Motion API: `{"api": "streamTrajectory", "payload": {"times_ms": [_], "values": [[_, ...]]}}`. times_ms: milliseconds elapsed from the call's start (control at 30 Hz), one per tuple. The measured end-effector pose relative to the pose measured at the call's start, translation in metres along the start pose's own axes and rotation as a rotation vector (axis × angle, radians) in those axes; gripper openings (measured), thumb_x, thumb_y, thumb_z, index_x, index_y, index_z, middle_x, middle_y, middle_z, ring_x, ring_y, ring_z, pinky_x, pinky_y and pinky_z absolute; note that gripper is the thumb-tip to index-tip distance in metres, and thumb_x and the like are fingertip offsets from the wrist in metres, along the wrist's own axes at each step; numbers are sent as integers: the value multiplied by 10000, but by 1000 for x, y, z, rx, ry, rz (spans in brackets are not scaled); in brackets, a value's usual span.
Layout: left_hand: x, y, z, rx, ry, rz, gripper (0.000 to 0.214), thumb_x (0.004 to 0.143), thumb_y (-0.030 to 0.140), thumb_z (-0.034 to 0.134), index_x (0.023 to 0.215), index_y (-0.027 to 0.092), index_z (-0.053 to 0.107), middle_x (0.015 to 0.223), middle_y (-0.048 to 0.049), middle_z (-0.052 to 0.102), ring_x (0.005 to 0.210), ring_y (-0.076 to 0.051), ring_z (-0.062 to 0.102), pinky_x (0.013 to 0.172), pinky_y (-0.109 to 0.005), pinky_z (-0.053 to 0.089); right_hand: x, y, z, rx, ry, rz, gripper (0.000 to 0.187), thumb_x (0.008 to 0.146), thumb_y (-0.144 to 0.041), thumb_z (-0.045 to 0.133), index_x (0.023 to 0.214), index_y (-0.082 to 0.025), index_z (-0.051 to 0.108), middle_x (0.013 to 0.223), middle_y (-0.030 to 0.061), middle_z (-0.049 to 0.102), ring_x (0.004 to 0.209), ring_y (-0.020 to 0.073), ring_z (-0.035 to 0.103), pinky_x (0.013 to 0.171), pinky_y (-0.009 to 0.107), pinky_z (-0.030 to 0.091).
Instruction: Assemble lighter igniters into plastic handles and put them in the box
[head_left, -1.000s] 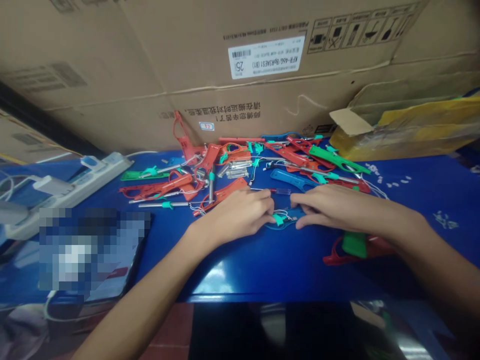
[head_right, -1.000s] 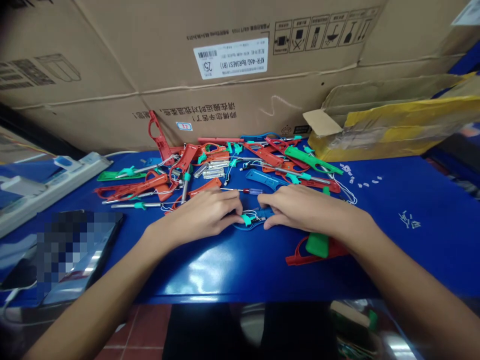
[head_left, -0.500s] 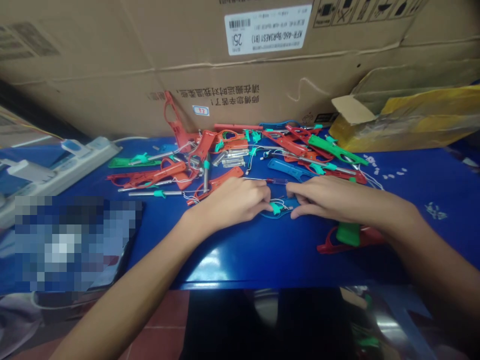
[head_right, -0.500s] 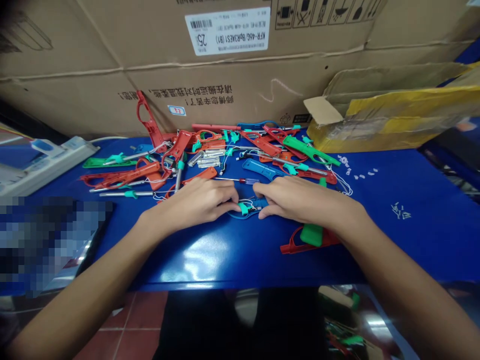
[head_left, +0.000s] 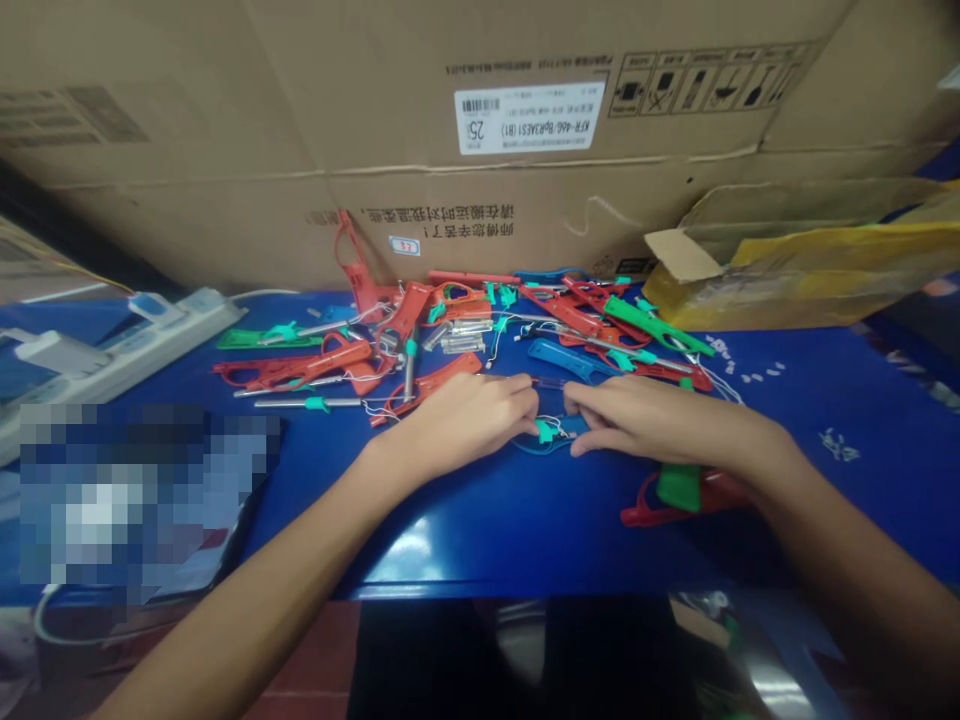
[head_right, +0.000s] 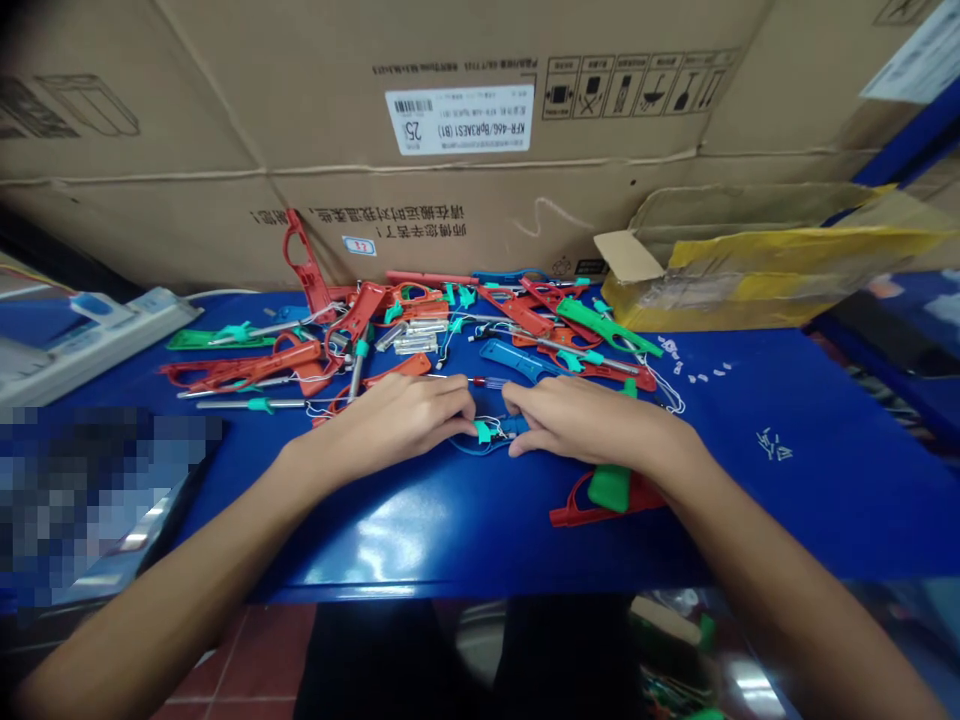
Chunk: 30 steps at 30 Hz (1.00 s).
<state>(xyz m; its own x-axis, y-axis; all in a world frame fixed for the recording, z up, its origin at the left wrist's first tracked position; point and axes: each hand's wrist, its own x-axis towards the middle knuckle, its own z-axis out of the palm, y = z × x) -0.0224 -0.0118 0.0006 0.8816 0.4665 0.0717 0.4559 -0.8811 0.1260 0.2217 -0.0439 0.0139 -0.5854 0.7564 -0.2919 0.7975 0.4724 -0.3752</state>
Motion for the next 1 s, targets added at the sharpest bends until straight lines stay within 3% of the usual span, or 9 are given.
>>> {"api": "streamTrajectory", "payload": {"times_ms": [233,533,1000], "values": [[0,-3,3,-69,-21,-9,179,1007,318,612,941,163,672,978,-43,689,783,-167,663,631,-303,405,0,0,0,9,-8,19,385,963,-608,518,997,-225,540,873,61,634,789,236,593,654,310,382],[-1,7,-3,196,51,21,181,1029,292,566,973,147,658,957,-41,677,712,-166,624,521,-323,247,2,4,-1,17,-5,5,389,951,-617,529,963,-228,535,807,34,606,717,212,563,611,302,359],[0,-5,1,29,22,-26,136,989,301,640,951,173,670,980,-21,696,755,-157,655,561,-297,303,0,-2,-8,-10,24,21,351,975,-552,482,957,-230,620,826,33,638,753,207,571,653,307,352]]}}
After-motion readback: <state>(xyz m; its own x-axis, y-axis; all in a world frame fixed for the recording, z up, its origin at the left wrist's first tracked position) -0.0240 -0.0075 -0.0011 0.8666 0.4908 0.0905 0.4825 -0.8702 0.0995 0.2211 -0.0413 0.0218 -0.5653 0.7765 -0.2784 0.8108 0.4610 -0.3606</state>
